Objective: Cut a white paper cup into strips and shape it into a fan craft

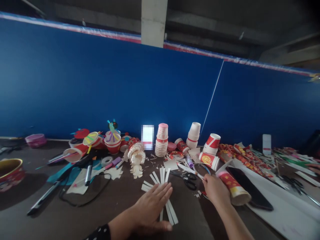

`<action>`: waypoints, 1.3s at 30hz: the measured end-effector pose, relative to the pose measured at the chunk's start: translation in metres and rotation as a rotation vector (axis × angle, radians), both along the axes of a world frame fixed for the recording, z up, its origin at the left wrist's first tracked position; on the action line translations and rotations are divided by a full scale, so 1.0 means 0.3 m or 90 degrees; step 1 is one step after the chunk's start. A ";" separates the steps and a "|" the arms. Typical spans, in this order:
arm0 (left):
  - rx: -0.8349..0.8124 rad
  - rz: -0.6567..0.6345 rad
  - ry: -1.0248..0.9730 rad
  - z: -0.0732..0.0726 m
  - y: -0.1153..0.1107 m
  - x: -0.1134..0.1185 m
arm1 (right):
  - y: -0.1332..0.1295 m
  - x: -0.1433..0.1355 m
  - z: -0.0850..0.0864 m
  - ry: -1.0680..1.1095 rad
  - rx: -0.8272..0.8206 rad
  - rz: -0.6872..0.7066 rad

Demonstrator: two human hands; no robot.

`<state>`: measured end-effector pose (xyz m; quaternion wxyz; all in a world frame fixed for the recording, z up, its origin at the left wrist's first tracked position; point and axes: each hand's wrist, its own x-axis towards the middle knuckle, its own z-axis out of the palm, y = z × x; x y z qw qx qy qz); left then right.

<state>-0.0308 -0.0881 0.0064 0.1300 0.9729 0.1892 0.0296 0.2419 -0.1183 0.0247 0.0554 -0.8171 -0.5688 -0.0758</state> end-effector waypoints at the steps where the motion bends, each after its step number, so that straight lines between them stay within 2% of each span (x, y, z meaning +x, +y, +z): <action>1: 0.009 0.005 -0.008 -0.006 0.001 -0.001 | 0.000 0.003 -0.002 -0.001 -0.001 0.000; 8: 0.070 0.027 -0.014 -0.043 0.015 -0.002 | -0.008 0.002 -0.011 0.012 0.007 -0.018; 18: 0.016 0.027 0.037 0.024 -0.008 0.000 | -0.011 -0.003 -0.014 0.039 0.056 -0.019; 23: 0.008 0.032 0.014 0.022 -0.009 -0.002 | -0.011 0.004 -0.024 0.054 0.090 0.002; 26: 0.025 0.028 -0.010 0.015 -0.008 -0.003 | -0.003 0.002 -0.032 0.074 0.126 0.032; 31: 0.050 0.015 -0.037 0.026 -0.008 -0.006 | 0.017 -0.010 -0.057 0.138 0.180 0.131; 39: 0.005 -0.037 -0.042 0.016 0.010 -0.028 | 0.013 -0.054 -0.067 0.237 0.208 0.243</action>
